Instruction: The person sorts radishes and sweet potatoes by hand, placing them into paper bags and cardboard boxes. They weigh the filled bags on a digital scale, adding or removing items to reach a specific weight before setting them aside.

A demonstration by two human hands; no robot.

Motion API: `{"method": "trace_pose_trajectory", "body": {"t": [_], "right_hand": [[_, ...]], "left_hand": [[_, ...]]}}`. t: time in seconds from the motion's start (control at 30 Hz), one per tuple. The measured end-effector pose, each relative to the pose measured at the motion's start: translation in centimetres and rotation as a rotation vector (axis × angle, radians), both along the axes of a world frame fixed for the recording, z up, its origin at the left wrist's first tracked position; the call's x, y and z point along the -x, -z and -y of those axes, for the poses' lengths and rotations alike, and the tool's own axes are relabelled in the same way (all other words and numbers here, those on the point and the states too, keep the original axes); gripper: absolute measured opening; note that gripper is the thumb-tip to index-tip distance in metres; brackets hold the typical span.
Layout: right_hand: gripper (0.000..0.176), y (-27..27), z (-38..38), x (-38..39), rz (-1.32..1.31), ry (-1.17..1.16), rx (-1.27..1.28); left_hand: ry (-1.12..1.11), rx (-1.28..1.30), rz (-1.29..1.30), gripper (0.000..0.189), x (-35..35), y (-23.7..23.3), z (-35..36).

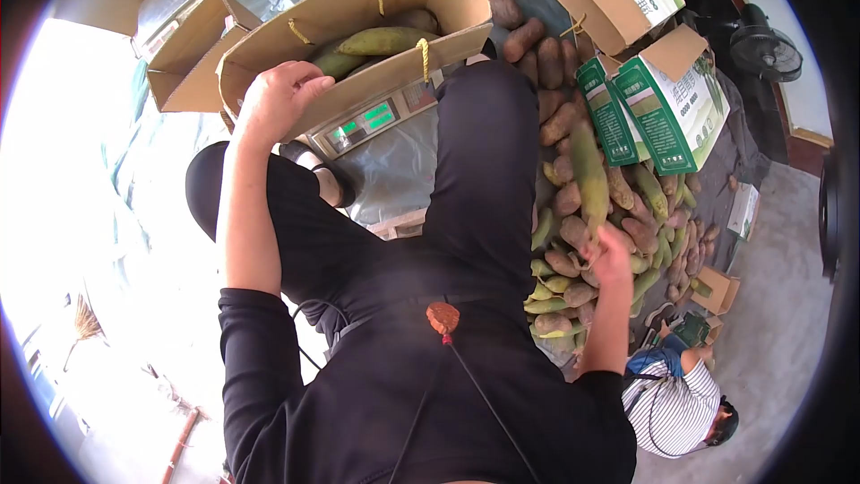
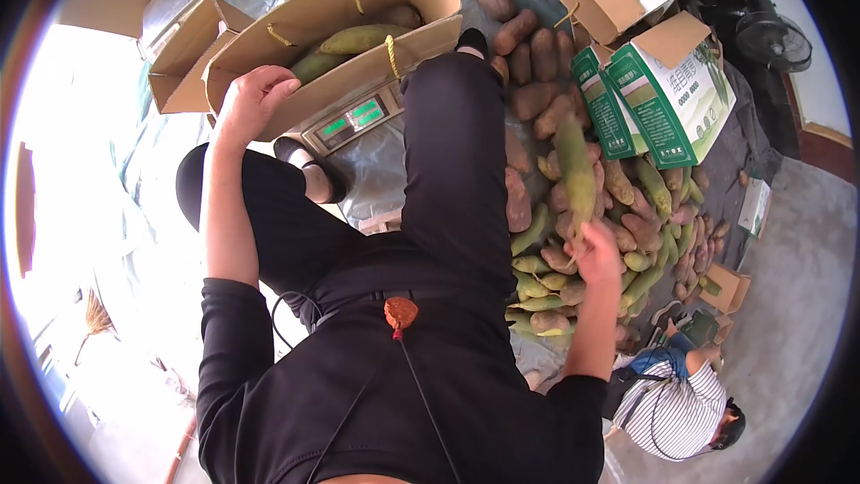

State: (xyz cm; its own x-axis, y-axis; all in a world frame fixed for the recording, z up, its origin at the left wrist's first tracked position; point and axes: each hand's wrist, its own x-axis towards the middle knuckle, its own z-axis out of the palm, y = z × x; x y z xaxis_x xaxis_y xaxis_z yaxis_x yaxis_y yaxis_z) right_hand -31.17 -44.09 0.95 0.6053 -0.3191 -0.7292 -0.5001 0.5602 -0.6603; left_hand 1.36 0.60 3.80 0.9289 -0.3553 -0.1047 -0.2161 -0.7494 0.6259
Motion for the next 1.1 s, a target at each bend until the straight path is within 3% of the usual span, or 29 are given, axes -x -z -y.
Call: {"method": "trace_pose_trajectory", "body": {"t": [0.17, 0.3, 0.5, 0.6, 0.83, 0.93, 1.03, 1.1], "right_hand": [[0.037, -7.0, 0.1, -12.5, 0.199, -0.314, 0.193], [0.037, -11.1, -1.9, -21.6, 0.332, -0.579, 0.149], [0.033, -10.9, -6.3, -31.0, 0.274, -0.766, 0.15], [0.031, -9.3, -8.1, -33.4, 0.235, -0.69, 0.092], [0.028, -8.8, -14.9, -35.7, 0.129, -0.678, 0.432], [0.042, -8.2, -16.9, -35.5, 0.286, -1.019, 0.749], [0.043, -7.5, -17.6, -36.0, 0.408, -1.07, 0.737], [0.039, -7.6, -17.0, -36.8, 0.485, -0.973, 0.774]], "left_hand": [[0.012, 0.01, 0.021, 0.028, 0.1, 0.0, -0.3], [0.014, -0.011, -0.009, 0.024, 0.1, -0.3, -0.4], [0.0, 0.006, 0.0, 0.026, -0.2, -0.1, -1.0], [0.006, 0.031, 0.019, 0.028, -0.1, 0.0, -1.1], [0.024, 0.004, 0.01, 0.024, -0.2, -0.3, -1.0], [0.035, 0.0, 0.023, 0.024, -0.3, -0.2, -1.0], [0.027, 0.006, 0.036, 0.024, -0.3, -0.2, -1.1], [0.009, 0.019, 0.052, 0.026, -0.3, 0.0, -1.3]]}}
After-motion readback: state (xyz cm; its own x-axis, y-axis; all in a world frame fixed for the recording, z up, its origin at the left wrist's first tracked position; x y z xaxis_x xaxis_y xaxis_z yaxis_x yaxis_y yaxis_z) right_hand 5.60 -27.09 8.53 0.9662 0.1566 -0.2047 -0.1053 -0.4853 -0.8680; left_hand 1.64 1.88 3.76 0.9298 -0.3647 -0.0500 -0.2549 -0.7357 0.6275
